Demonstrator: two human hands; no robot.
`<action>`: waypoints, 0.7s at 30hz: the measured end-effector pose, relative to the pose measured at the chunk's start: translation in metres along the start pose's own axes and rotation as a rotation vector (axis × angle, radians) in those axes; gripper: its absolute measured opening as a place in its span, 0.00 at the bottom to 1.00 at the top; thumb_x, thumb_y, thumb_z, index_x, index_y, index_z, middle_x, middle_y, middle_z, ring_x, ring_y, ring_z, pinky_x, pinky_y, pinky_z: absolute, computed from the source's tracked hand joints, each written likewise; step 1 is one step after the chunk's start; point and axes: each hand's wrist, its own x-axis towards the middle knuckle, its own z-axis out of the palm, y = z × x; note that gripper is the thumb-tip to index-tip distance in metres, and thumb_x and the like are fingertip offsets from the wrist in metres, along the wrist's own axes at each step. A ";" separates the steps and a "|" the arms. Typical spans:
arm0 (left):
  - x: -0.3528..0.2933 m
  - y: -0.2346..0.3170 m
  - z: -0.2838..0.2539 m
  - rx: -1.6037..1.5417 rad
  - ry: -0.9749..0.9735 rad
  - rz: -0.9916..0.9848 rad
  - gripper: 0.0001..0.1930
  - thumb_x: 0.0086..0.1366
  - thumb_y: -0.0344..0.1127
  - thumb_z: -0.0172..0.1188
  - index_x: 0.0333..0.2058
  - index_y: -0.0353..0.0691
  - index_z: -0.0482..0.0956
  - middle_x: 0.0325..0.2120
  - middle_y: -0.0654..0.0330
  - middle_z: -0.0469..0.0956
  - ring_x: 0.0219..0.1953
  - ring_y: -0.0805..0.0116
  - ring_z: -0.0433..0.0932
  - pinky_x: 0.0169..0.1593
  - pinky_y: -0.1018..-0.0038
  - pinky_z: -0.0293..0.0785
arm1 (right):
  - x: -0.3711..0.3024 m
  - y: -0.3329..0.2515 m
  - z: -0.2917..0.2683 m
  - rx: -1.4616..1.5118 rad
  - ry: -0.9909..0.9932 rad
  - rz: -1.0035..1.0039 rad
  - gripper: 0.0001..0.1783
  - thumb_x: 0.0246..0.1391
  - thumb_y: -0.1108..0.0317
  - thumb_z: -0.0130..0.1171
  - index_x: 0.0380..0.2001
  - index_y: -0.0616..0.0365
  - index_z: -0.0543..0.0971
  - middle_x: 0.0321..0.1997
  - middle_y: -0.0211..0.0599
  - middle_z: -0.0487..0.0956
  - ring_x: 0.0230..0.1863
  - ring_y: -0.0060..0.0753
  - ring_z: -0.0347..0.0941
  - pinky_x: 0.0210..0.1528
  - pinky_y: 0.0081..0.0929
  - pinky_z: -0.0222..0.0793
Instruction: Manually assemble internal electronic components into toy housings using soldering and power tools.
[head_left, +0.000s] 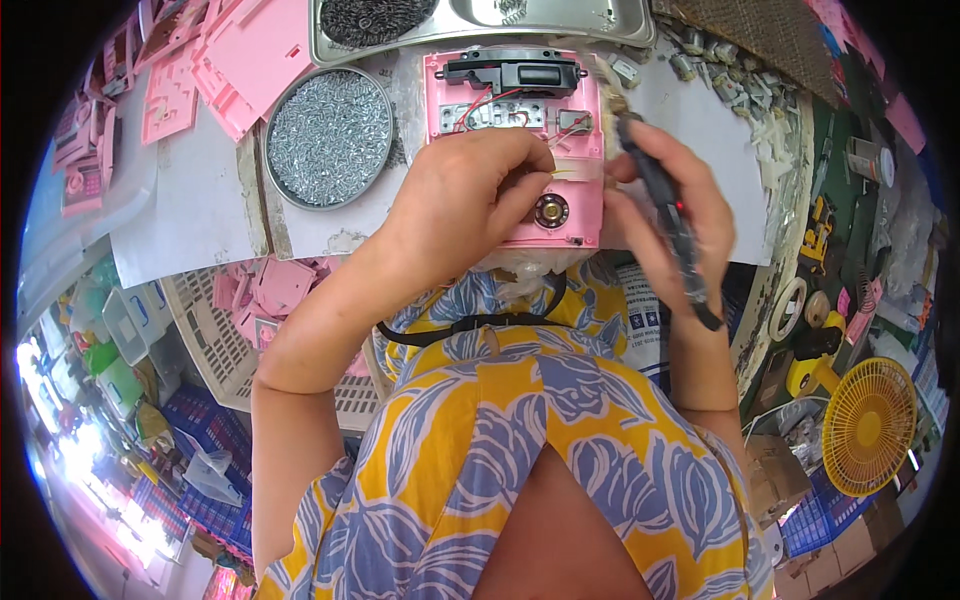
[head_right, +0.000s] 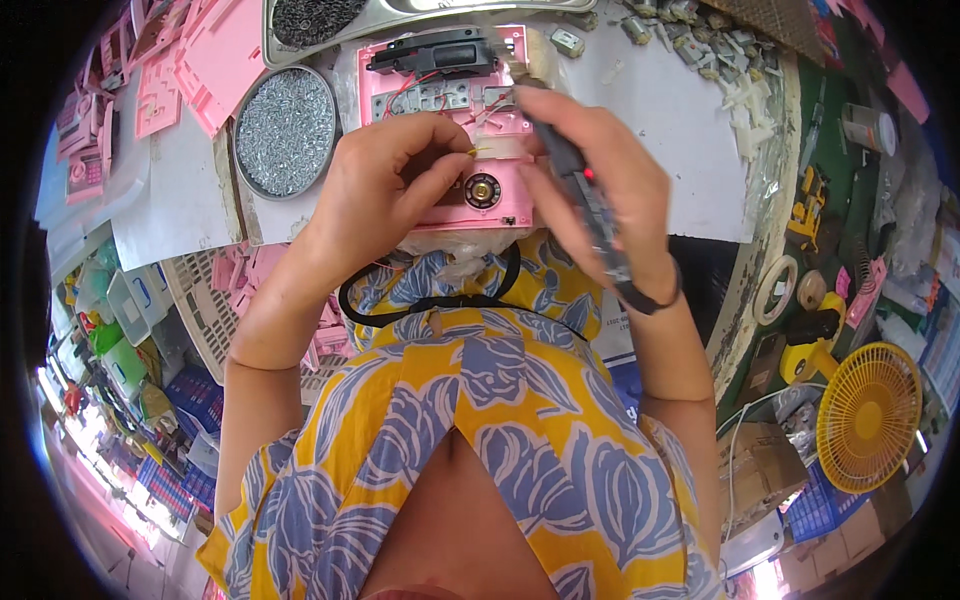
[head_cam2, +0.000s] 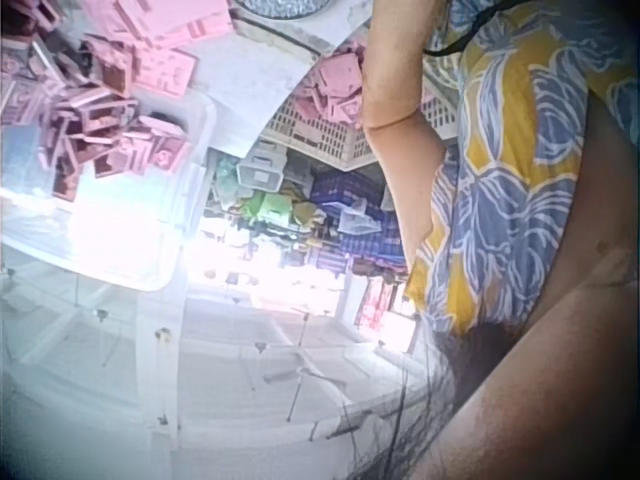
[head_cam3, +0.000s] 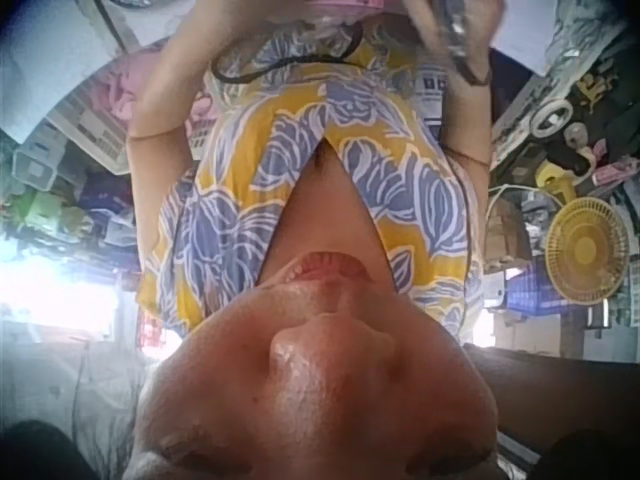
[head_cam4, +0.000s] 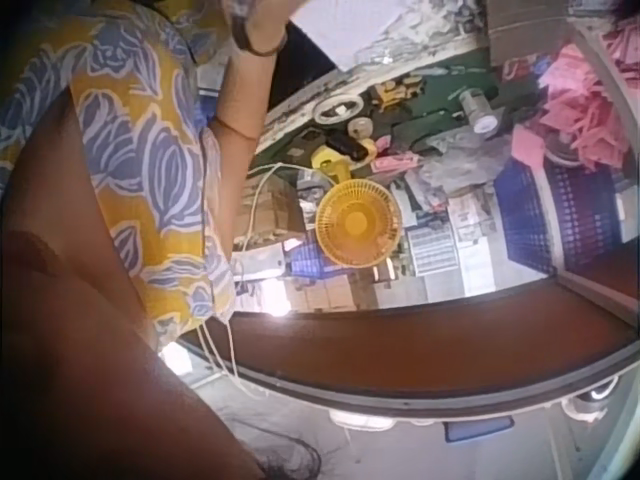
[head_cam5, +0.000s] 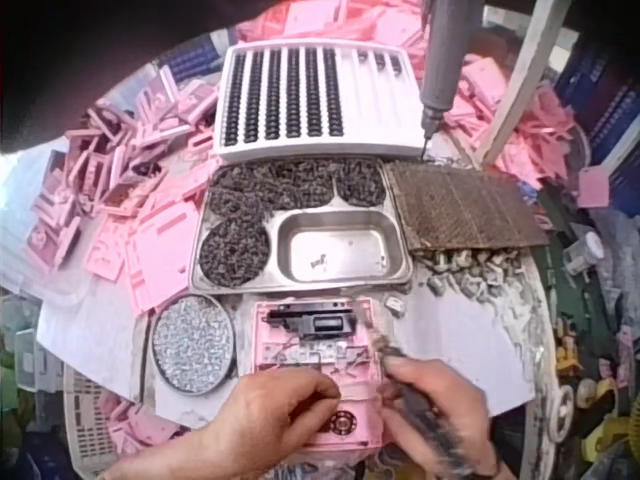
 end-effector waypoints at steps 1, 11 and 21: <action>0.001 0.000 -0.001 -0.008 -0.005 -0.008 0.05 0.66 0.26 0.64 0.39 0.32 0.80 0.27 0.59 0.82 0.28 0.78 0.81 0.32 0.78 0.77 | 0.005 -0.001 0.008 -0.007 -0.010 -0.039 0.33 0.50 0.86 0.67 0.61 0.60 0.74 0.44 0.38 0.82 0.45 0.27 0.80 0.48 0.23 0.75; 0.000 -0.004 0.004 -0.162 0.019 -0.112 0.05 0.63 0.27 0.66 0.36 0.33 0.80 0.24 0.56 0.81 0.25 0.68 0.79 0.31 0.72 0.75 | 0.018 -0.009 0.034 -0.049 0.010 -0.097 0.37 0.46 0.88 0.68 0.61 0.57 0.74 0.40 0.34 0.78 0.33 0.20 0.78 0.35 0.18 0.74; -0.001 -0.002 0.015 0.061 0.061 0.118 0.05 0.64 0.26 0.64 0.37 0.36 0.78 0.28 0.59 0.78 0.28 0.67 0.78 0.33 0.71 0.75 | 0.003 -0.006 0.026 -0.220 0.048 -0.201 0.34 0.49 0.86 0.68 0.61 0.58 0.74 0.41 0.36 0.78 0.37 0.23 0.77 0.40 0.19 0.74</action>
